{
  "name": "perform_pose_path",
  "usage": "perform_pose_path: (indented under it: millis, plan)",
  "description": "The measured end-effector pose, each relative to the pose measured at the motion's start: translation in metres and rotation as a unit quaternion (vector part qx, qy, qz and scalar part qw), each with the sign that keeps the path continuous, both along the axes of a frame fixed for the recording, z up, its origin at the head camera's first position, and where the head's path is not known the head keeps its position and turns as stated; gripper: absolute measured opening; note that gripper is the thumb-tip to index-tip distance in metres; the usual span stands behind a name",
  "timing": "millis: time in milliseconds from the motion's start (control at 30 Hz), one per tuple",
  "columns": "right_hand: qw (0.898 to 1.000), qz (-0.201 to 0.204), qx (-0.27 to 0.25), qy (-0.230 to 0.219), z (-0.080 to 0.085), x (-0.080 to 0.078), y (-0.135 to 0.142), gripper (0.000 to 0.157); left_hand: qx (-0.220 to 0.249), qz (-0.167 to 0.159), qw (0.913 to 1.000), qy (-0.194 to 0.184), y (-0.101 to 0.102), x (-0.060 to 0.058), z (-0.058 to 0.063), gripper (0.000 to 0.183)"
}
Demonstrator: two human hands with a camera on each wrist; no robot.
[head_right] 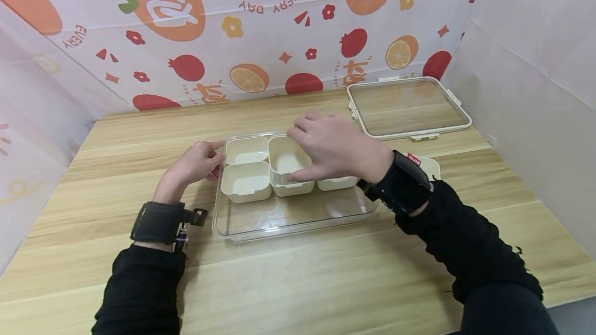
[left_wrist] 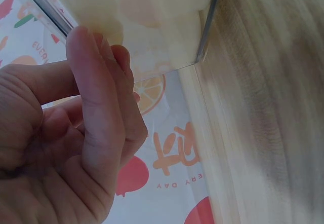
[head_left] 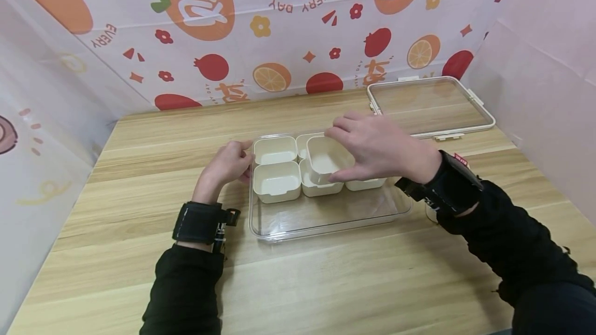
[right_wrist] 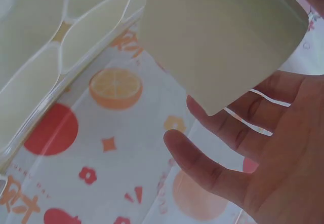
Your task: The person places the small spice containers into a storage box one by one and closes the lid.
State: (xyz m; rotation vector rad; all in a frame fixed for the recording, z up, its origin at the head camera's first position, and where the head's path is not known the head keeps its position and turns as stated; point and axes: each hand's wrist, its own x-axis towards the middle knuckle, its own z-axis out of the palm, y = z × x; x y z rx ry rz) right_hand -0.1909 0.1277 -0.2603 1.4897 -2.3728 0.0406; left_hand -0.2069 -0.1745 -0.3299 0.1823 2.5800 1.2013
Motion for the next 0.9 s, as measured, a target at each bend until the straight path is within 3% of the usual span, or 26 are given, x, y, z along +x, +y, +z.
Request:
perform_pose_path:
  millis: [567, 900]
  plan:
    - [0.997, 0.019, 0.062, 0.038, -0.018, 0.02, -0.036, 0.069, 0.0, 0.002, 1.0, -0.001, 0.0, 0.0, -0.001, 0.047]
    - [0.997, 0.019, 0.076, 0.022, -0.026, 0.028, -0.05, 0.069, -0.005, 0.001, 1.0, 0.002, -0.001, 0.001, 0.0, 0.048]
